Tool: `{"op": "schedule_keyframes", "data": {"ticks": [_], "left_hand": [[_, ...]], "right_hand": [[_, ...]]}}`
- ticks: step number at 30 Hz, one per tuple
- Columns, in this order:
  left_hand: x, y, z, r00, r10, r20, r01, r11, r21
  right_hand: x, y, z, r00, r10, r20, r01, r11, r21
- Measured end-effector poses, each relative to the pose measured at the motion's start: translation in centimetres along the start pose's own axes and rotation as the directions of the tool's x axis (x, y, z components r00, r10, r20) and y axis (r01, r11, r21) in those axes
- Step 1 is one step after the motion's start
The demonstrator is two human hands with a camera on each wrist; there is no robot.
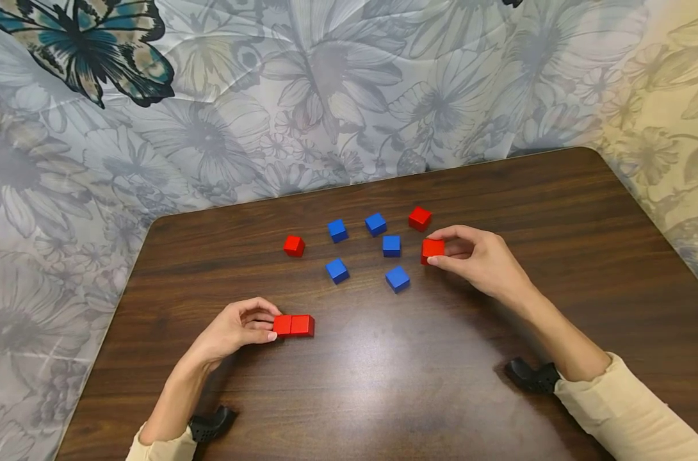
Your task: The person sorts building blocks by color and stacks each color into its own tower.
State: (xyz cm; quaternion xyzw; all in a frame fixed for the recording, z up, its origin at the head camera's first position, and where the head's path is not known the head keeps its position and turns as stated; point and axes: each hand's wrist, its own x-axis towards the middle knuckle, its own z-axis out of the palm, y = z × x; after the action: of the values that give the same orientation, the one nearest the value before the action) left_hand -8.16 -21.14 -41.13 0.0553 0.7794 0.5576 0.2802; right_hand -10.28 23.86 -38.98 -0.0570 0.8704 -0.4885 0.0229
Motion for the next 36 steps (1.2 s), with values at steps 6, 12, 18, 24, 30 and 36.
{"op": "schedule_keyframes", "data": {"ticks": [6,12,18,24,30,36], "left_hand": [[0.0,-0.1,0.0,1.0,0.0,-0.005,0.0,1.0,-0.005],[0.0,-0.2,-0.1,1.0,-0.003,-0.012,0.003,1.0,-0.009],[0.0,-0.2,-0.1,1.0,-0.008,-0.012,0.008,1.0,-0.008],[0.0,-0.4,-0.1,1.0,-0.005,-0.004,0.005,1.0,-0.013],[-0.6,-0.6,-0.2,1.0,-0.025,-0.007,0.025,1.0,0.003],[0.0,-0.3,0.1,1.0,-0.005,0.001,0.005,1.0,-0.005]], "right_hand": [[-0.5,-0.9,0.6,0.999,-0.03,-0.011,0.03,0.998,0.058],[-0.7,-2.2,1.7,0.996,-0.091,-0.011,0.092,0.988,0.122],[-0.5,-2.7,2.6,0.994,-0.111,0.003,0.11,0.984,0.139],[-0.4,-3.3,3.7,0.991,-0.133,0.007,0.13,0.979,0.159],[-0.3,-3.7,5.0,0.985,-0.17,0.003,0.168,0.972,0.163],[-0.2,-4.1,5.5,0.981,-0.189,-0.045,0.193,0.969,0.155]]}}
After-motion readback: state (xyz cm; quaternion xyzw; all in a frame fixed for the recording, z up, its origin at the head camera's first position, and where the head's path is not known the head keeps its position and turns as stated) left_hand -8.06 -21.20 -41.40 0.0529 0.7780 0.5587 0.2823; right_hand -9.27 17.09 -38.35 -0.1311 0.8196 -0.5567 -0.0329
